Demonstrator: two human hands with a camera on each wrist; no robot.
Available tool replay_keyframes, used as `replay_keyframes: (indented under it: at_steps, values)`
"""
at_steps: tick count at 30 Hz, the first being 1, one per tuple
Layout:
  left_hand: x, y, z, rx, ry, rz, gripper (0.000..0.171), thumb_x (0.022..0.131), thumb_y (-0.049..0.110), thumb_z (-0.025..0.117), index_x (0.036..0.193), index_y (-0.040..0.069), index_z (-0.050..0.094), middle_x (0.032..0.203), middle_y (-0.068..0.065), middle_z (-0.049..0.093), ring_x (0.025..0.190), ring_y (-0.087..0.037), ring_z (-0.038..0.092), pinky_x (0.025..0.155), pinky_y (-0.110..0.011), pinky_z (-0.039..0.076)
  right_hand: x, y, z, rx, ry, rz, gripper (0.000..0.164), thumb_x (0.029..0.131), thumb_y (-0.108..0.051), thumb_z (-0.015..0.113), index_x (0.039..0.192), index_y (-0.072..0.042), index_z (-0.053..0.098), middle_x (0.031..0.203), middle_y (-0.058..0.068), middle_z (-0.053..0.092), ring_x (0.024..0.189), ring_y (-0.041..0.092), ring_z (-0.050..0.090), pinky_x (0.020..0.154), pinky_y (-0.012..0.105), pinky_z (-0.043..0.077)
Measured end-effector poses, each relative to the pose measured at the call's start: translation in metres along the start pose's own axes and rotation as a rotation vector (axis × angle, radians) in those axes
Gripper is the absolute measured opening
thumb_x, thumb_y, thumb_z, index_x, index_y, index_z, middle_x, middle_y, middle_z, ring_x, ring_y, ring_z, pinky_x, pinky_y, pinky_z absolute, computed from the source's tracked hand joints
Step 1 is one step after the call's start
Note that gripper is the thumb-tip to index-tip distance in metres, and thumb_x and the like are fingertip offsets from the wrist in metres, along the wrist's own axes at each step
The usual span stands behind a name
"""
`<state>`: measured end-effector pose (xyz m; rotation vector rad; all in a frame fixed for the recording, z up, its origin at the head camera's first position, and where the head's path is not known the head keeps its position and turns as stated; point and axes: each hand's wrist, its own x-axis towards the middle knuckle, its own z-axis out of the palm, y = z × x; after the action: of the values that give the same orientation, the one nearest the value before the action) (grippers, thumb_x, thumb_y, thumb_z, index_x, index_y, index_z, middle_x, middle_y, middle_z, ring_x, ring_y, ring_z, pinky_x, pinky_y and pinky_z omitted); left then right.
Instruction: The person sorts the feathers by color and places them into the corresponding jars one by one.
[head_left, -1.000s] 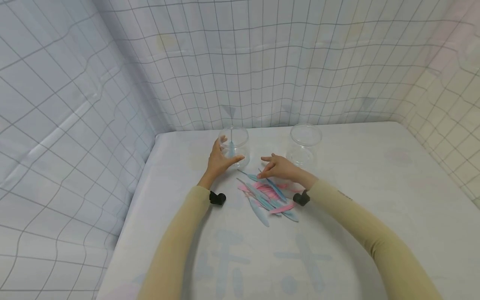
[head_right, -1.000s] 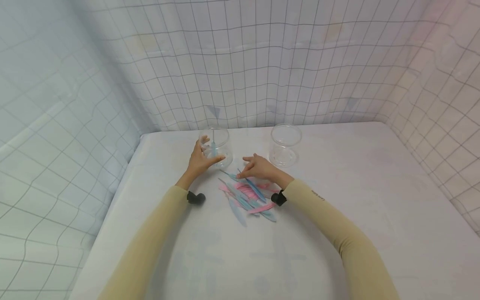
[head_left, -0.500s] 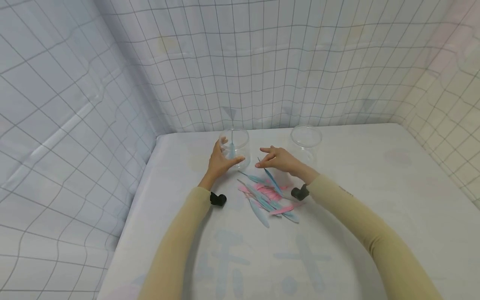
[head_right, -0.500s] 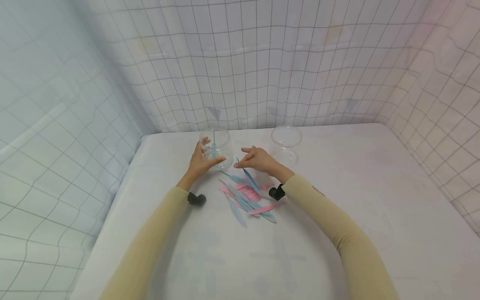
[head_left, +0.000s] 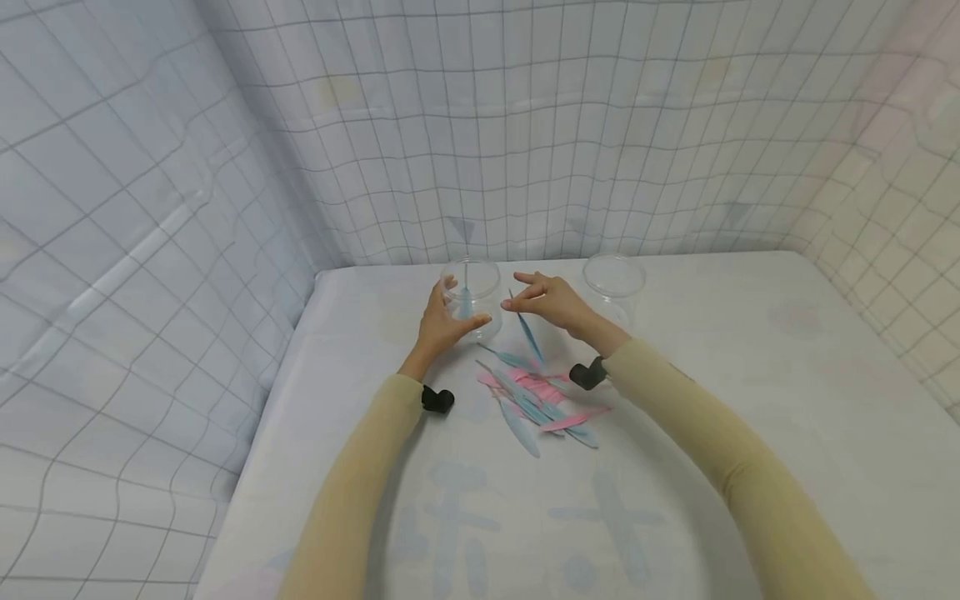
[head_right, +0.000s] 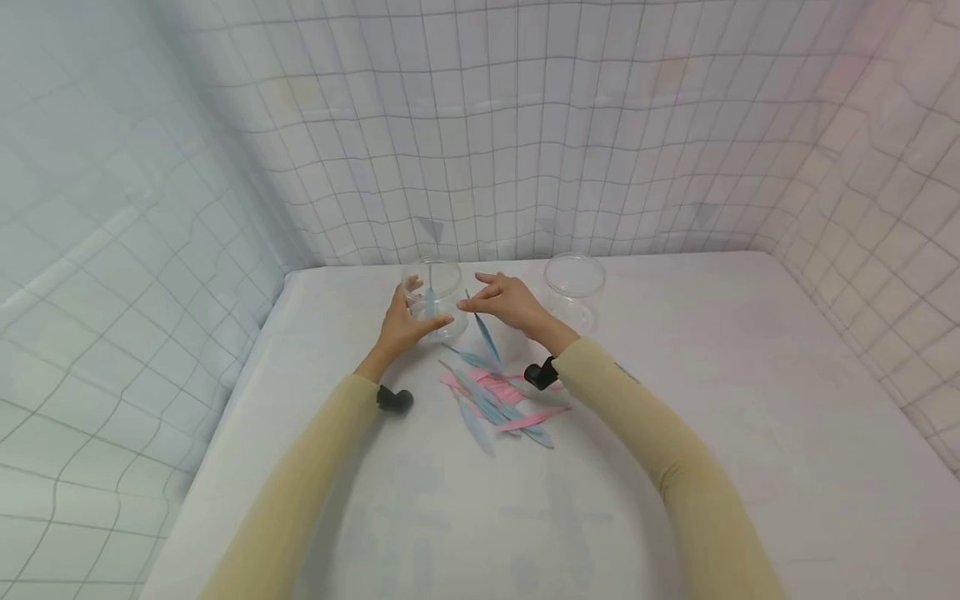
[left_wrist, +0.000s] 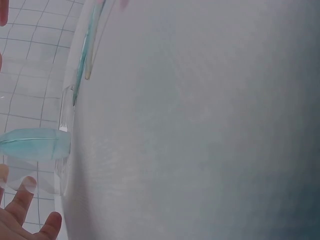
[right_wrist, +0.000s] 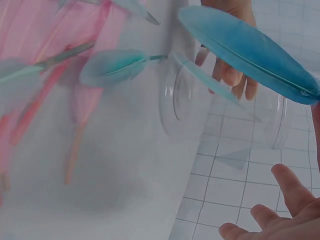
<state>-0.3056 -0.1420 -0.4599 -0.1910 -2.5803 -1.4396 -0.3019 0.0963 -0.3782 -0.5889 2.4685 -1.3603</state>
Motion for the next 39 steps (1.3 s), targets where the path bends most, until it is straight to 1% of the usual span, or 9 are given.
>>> replay_keyframes:
  at_steps: [7, 11, 16, 19, 23, 28, 33, 36, 39]
  values:
    - [0.004, -0.004, -0.001, -0.013, -0.007, 0.005, 0.098, 0.073, 0.044, 0.080, 0.146, 0.013, 0.024, 0.147, -0.003, 0.035, 0.128, -0.034, 0.036, 0.097, -0.054, 0.035, 0.018, -0.015, 0.001, 0.109, 0.096, -0.004, 0.045, 0.084, -0.045, 0.071, 0.106, -0.006, 0.073, 0.148, -0.005, 0.036, 0.140, 0.024, 0.019, 0.106, 0.053, 0.025]
    - [0.005, -0.005, -0.001, -0.014, -0.010, -0.002, 0.100, 0.072, 0.047, 0.080, 0.146, 0.013, 0.023, 0.147, -0.003, 0.035, 0.128, -0.034, 0.035, 0.098, -0.056, 0.033, 0.029, -0.022, 0.001, 0.200, 0.174, 0.013, 0.050, 0.083, -0.047, 0.071, 0.109, -0.004, 0.071, 0.148, -0.008, 0.036, 0.140, 0.023, 0.019, 0.107, 0.053, 0.022]
    - [0.007, -0.007, -0.002, -0.024, -0.010, 0.000, 0.098, 0.073, 0.044, 0.081, 0.146, 0.014, 0.023, 0.147, -0.002, 0.034, 0.128, -0.034, 0.035, 0.098, -0.056, 0.032, 0.043, -0.033, 0.003, 0.299, 0.297, 0.023, 0.050, 0.081, -0.050, 0.071, 0.106, -0.007, 0.072, 0.148, -0.011, 0.036, 0.141, 0.020, 0.015, 0.108, 0.054, 0.018]
    - [0.009, -0.008, -0.002, -0.025, 0.002, 0.010, 0.097, 0.073, 0.043, 0.081, 0.146, 0.013, 0.025, 0.146, -0.002, 0.035, 0.127, -0.033, 0.036, 0.097, -0.054, 0.034, 0.052, -0.040, 0.004, 0.367, 0.373, 0.023, 0.051, 0.080, -0.052, 0.071, 0.106, -0.009, 0.073, 0.146, -0.012, 0.038, 0.140, 0.021, 0.020, 0.107, 0.054, 0.020]
    - [0.011, -0.010, -0.002, -0.031, 0.013, 0.011, 0.097, 0.072, 0.043, 0.082, 0.146, 0.014, 0.026, 0.145, -0.001, 0.037, 0.126, -0.032, 0.037, 0.097, -0.053, 0.035, 0.061, -0.048, 0.008, 0.475, 0.486, 0.015, 0.049, 0.079, -0.051, 0.073, 0.104, -0.009, 0.074, 0.143, -0.011, 0.042, 0.137, 0.021, 0.027, 0.107, 0.048, 0.024]
    - [0.012, -0.011, -0.001, -0.039, 0.011, 0.001, 0.096, 0.072, 0.040, 0.083, 0.146, 0.015, 0.026, 0.145, -0.002, 0.037, 0.127, -0.031, 0.037, 0.098, -0.054, 0.032, 0.072, -0.050, 0.017, 0.569, 0.605, -0.051, 0.046, 0.080, -0.045, 0.074, 0.100, -0.003, 0.073, 0.142, -0.003, 0.046, 0.135, 0.016, 0.031, 0.107, 0.043, 0.027]
    - [0.011, -0.011, -0.001, -0.032, 0.012, -0.008, 0.096, 0.072, 0.041, 0.082, 0.146, 0.015, 0.026, 0.146, -0.001, 0.037, 0.127, -0.031, 0.037, 0.098, -0.058, 0.028, 0.079, -0.045, 0.028, 0.527, 0.632, -0.050, 0.044, 0.081, -0.045, 0.073, 0.098, -0.005, 0.073, 0.142, -0.003, 0.045, 0.136, 0.016, 0.028, 0.107, 0.042, 0.026]
    - [0.011, -0.011, -0.001, -0.029, 0.013, -0.005, 0.096, 0.072, 0.042, 0.082, 0.146, 0.015, 0.026, 0.146, -0.002, 0.037, 0.127, -0.031, 0.037, 0.099, -0.059, 0.027, 0.081, -0.039, 0.034, 0.469, 0.610, -0.017, 0.044, 0.081, -0.046, 0.073, 0.100, -0.006, 0.073, 0.143, -0.002, 0.044, 0.137, 0.019, 0.027, 0.108, 0.042, 0.025]
    - [0.012, -0.011, -0.002, -0.031, 0.015, 0.004, 0.097, 0.072, 0.041, 0.082, 0.146, 0.015, 0.026, 0.146, -0.003, 0.037, 0.128, -0.032, 0.036, 0.099, -0.059, 0.027, 0.081, -0.034, 0.037, 0.403, 0.556, 0.022, 0.049, 0.080, -0.050, 0.072, 0.104, -0.008, 0.073, 0.145, -0.002, 0.041, 0.138, 0.022, 0.024, 0.108, 0.046, 0.025]
